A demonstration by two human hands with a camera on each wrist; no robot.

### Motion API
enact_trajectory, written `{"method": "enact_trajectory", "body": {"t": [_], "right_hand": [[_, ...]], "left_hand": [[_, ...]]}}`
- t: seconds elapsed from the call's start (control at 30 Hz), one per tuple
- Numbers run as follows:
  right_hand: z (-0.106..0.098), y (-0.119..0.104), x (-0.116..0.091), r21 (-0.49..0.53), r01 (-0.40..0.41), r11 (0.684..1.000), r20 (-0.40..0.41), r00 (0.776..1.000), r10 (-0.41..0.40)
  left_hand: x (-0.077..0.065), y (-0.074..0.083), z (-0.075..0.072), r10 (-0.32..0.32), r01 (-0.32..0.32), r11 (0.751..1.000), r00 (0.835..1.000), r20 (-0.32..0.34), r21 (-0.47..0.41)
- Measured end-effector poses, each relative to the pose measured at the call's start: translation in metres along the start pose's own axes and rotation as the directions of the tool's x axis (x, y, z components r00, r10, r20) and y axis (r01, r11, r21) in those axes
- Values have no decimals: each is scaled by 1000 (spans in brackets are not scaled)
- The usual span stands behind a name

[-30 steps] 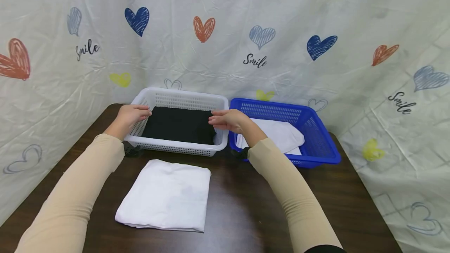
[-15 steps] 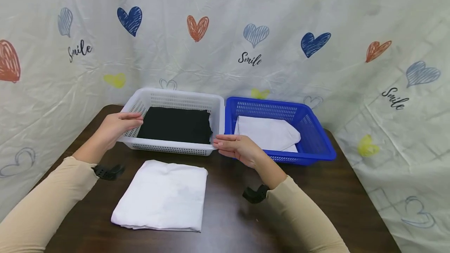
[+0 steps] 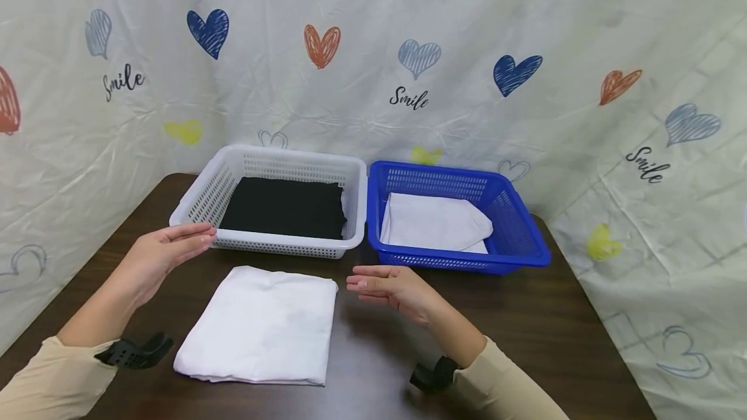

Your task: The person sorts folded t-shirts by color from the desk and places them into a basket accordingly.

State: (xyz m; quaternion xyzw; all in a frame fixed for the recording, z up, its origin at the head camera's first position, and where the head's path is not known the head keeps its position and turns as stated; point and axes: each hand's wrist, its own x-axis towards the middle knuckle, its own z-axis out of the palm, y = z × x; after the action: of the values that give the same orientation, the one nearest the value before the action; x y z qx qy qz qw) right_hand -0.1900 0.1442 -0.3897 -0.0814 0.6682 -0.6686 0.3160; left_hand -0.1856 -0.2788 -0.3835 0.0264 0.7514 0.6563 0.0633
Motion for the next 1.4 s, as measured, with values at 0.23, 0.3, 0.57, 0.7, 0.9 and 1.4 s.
{"method": "enact_trajectory", "body": {"t": [0.23,0.3,0.57,0.7,0.9,1.4], "right_hand": [[13,20,-12,107,-48,993,49,998,43],[19,23,-16,129,-68,989,59,996,60],[37,43,-18,191,-154,969,12,988,154],[37,52,-12,214,-142,966,2,989,145],[34,59,-8,256,-155,954,-2,987,161],[38,71,1,292,-160,943,11,986,164]], "left_hand": [[-31,-22,-5,-54,54,998,999,3,37],[-37,-26,-6,-81,81,993,997,-7,90],[-50,-47,2,-202,211,951,977,-62,226],[-56,-59,5,-235,246,951,969,-78,189],[-60,-68,7,-282,292,946,956,-85,144],[-64,-77,13,-389,397,902,918,-79,169]]}}
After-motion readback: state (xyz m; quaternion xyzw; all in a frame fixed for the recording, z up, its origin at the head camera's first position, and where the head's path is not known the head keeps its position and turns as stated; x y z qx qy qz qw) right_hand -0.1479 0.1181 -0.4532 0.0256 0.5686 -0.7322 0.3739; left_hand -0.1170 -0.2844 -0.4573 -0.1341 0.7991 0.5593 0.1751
